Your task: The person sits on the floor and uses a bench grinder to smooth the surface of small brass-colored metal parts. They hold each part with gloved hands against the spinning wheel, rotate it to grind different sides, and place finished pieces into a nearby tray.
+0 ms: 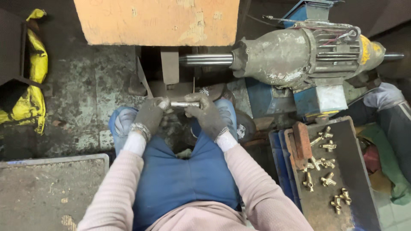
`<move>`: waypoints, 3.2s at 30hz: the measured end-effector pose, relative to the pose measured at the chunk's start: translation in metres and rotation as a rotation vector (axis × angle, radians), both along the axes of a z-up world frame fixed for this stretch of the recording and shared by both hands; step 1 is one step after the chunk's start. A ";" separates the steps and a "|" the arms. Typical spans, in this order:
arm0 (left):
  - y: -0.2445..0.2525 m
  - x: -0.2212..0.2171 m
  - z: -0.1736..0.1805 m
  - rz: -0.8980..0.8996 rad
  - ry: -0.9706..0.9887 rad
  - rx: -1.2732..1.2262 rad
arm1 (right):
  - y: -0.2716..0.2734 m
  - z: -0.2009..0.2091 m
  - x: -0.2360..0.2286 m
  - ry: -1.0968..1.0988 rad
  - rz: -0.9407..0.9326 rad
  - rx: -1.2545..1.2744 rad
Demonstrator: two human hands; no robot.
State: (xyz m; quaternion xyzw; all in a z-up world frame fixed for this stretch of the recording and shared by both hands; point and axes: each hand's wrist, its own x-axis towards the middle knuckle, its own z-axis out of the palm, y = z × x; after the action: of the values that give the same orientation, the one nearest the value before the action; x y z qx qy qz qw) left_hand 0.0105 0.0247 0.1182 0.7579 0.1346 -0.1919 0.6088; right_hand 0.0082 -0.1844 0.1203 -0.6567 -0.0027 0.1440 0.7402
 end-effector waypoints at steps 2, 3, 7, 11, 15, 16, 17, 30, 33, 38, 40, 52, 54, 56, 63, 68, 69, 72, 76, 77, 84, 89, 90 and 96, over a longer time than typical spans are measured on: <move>0.005 0.013 -0.004 -0.057 0.056 -0.143 | -0.005 -0.006 0.012 -0.023 0.076 -0.055; 0.008 0.018 -0.006 -0.085 0.087 -0.214 | -0.005 -0.010 0.018 0.004 0.084 -0.043; 0.001 0.025 -0.017 -0.228 -0.191 0.057 | 0.002 -0.019 0.045 0.026 0.073 -0.024; -0.006 0.027 -0.029 0.182 0.211 -0.512 | 0.002 -0.028 0.054 0.084 0.075 0.033; -0.002 0.030 -0.034 0.137 0.237 -0.613 | 0.007 -0.038 0.060 0.028 0.049 -0.042; -0.002 0.031 -0.034 0.179 0.269 -0.649 | 0.006 -0.040 0.061 0.028 0.053 -0.032; -0.003 0.032 -0.035 0.221 0.301 -0.684 | 0.006 -0.042 0.060 0.029 0.056 -0.022; -0.010 0.041 -0.035 0.209 0.296 -0.525 | 0.019 -0.045 0.069 0.250 -0.042 -0.143; -0.008 0.039 -0.037 0.178 0.283 -0.450 | 0.018 -0.048 0.073 0.332 -0.037 -0.078; -0.010 0.038 -0.038 0.211 0.249 -0.532 | 0.016 -0.052 0.074 0.180 0.054 -0.170; -0.011 0.038 -0.034 0.208 0.249 -0.522 | 0.015 -0.049 0.069 -0.104 0.177 -0.422; 0.004 0.018 -0.017 0.058 0.123 -0.416 | 0.005 -0.044 0.048 0.020 -0.002 0.099; 0.000 0.020 -0.015 0.033 0.151 -0.409 | 0.008 -0.045 0.052 0.022 -0.006 0.092; -0.002 0.021 -0.014 0.014 0.092 -0.292 | 0.010 -0.048 0.054 0.000 0.014 0.074; -0.008 0.027 -0.006 0.130 0.208 -0.457 | 0.014 -0.041 0.061 0.067 0.003 0.028; -0.008 0.033 -0.012 0.147 0.237 -0.498 | 0.016 -0.042 0.067 0.181 -0.011 -0.080; -0.008 0.033 -0.015 0.147 0.236 -0.499 | 0.017 -0.044 0.068 0.186 -0.008 -0.067; -0.008 0.034 -0.024 0.112 0.154 -0.443 | 0.018 -0.047 0.070 0.189 -0.008 -0.046; -0.009 0.039 -0.042 0.152 0.201 -0.467 | 0.018 -0.048 0.077 0.247 -0.013 -0.137; -0.009 0.039 -0.048 0.158 0.218 -0.465 | 0.018 -0.049 0.076 0.275 -0.011 -0.175; 0.004 0.039 -0.062 -0.442 -1.004 0.743 | 0.018 -0.041 0.070 0.288 0.028 -0.205; 0.012 0.015 -0.057 -0.380 -0.437 0.417 | 0.004 -0.044 0.045 0.124 0.073 0.058; 0.011 0.014 -0.054 -0.336 -0.267 0.327 | 0.005 -0.045 0.044 0.066 0.061 0.070; -0.004 0.017 -0.024 0.067 0.017 -0.296 | 0.014 -0.033 0.049 -0.023 -0.026 -0.061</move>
State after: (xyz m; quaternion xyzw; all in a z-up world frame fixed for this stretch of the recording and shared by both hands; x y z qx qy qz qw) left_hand 0.0278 0.0206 0.0942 0.6533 0.1355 -0.1955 0.7187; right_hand 0.0575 -0.1708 0.0877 -0.6806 0.0017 0.1269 0.7216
